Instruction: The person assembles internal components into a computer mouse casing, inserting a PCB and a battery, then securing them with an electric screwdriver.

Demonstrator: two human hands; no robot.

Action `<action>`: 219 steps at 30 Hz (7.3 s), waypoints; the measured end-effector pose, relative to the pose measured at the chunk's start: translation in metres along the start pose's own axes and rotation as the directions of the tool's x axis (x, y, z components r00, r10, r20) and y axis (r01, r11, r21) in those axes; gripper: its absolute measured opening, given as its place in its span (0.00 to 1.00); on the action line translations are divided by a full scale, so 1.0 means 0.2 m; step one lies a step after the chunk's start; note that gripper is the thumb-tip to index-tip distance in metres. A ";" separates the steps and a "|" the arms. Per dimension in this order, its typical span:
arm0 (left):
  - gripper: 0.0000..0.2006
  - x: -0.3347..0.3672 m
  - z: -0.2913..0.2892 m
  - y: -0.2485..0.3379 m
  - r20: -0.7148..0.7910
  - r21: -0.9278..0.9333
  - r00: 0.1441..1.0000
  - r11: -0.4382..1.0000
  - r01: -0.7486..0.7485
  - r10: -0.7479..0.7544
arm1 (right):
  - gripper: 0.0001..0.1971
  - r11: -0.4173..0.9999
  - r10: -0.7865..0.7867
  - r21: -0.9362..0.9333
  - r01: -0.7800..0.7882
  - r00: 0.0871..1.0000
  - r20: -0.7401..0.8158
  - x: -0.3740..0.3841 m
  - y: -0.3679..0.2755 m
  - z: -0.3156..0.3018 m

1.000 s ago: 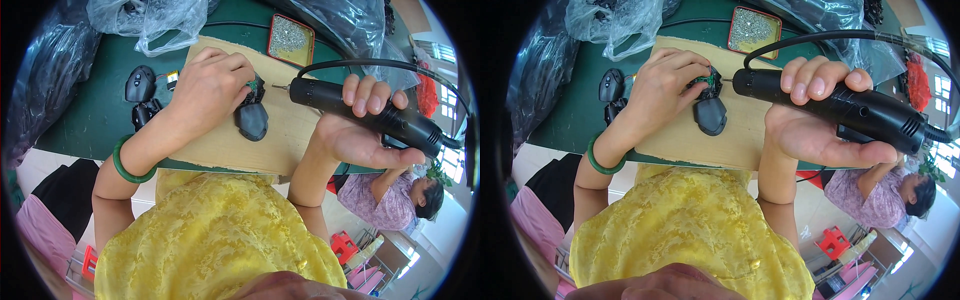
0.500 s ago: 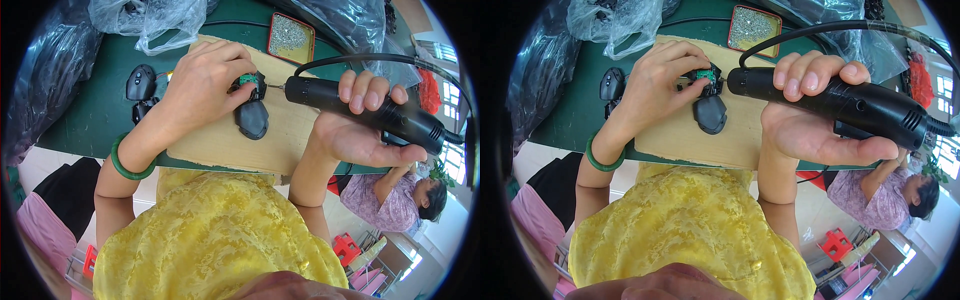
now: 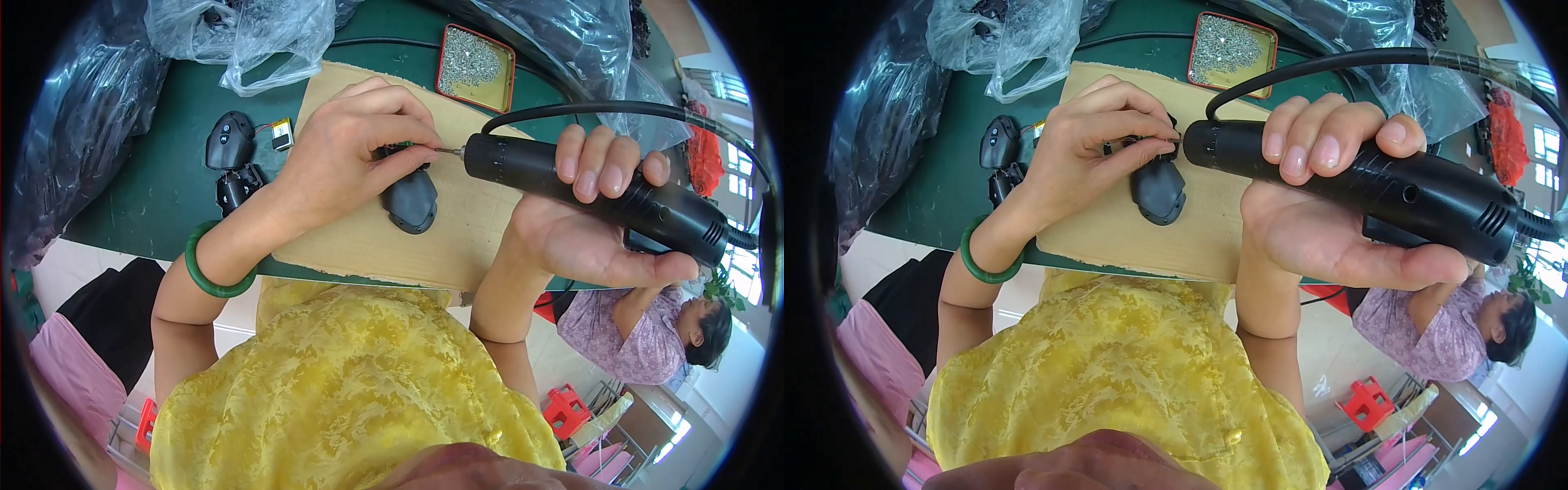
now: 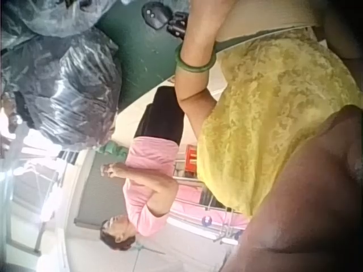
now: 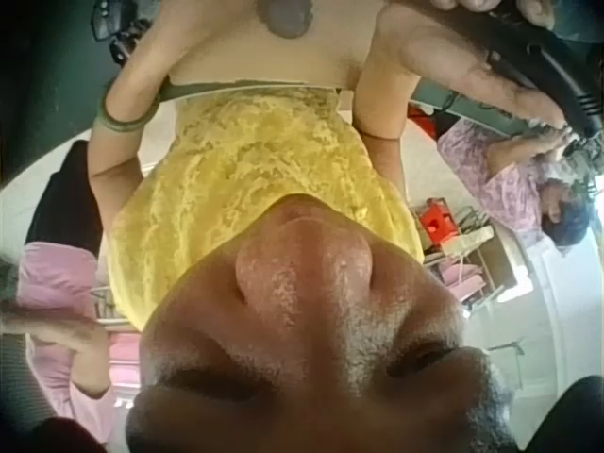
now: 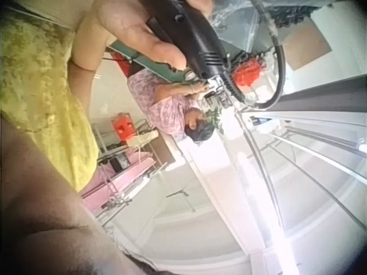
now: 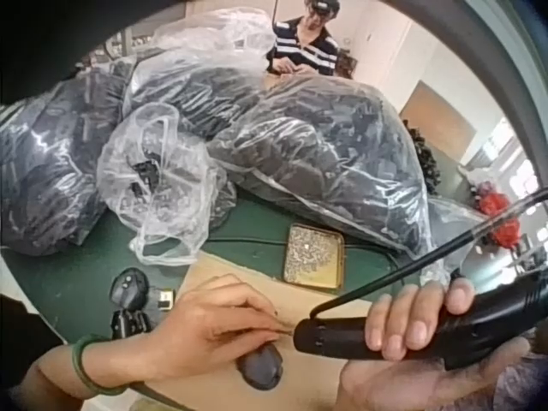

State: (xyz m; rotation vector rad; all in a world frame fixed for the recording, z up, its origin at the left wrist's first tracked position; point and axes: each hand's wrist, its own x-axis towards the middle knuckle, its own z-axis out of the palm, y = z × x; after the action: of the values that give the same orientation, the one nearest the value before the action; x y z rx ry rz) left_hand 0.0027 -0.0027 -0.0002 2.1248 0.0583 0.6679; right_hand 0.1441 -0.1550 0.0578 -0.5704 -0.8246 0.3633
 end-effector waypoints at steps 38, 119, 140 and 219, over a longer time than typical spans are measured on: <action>0.07 -0.02 -0.02 -0.07 0.019 0.292 0.996 0.953 0.081 -0.091 | 0.45 0.999 0.002 -0.047 -0.001 1.000 0.019 -0.01 0.04 -0.06; 0.17 -0.03 0.01 0.00 0.125 -0.633 0.845 0.614 0.472 -0.520 | 0.15 -0.078 -0.032 -0.990 0.119 0.992 0.121 -0.37 0.29 -0.01; 0.17 -0.01 0.01 0.03 0.082 -0.674 0.830 0.583 0.454 -0.551 | 0.08 0.093 0.032 -0.991 -0.094 0.995 -0.092 -0.28 0.25 0.07; 0.17 0.02 0.04 0.12 0.137 -0.806 0.842 0.435 0.401 -0.521 | 0.26 0.225 -0.241 -0.963 0.148 0.966 0.092 -0.27 0.24 0.03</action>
State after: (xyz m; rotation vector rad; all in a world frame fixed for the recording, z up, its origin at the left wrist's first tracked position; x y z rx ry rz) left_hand 0.0053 -0.0229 0.0155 1.0536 0.3386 0.3686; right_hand 0.1017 -0.1426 0.0000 -1.6502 -0.9818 -0.5262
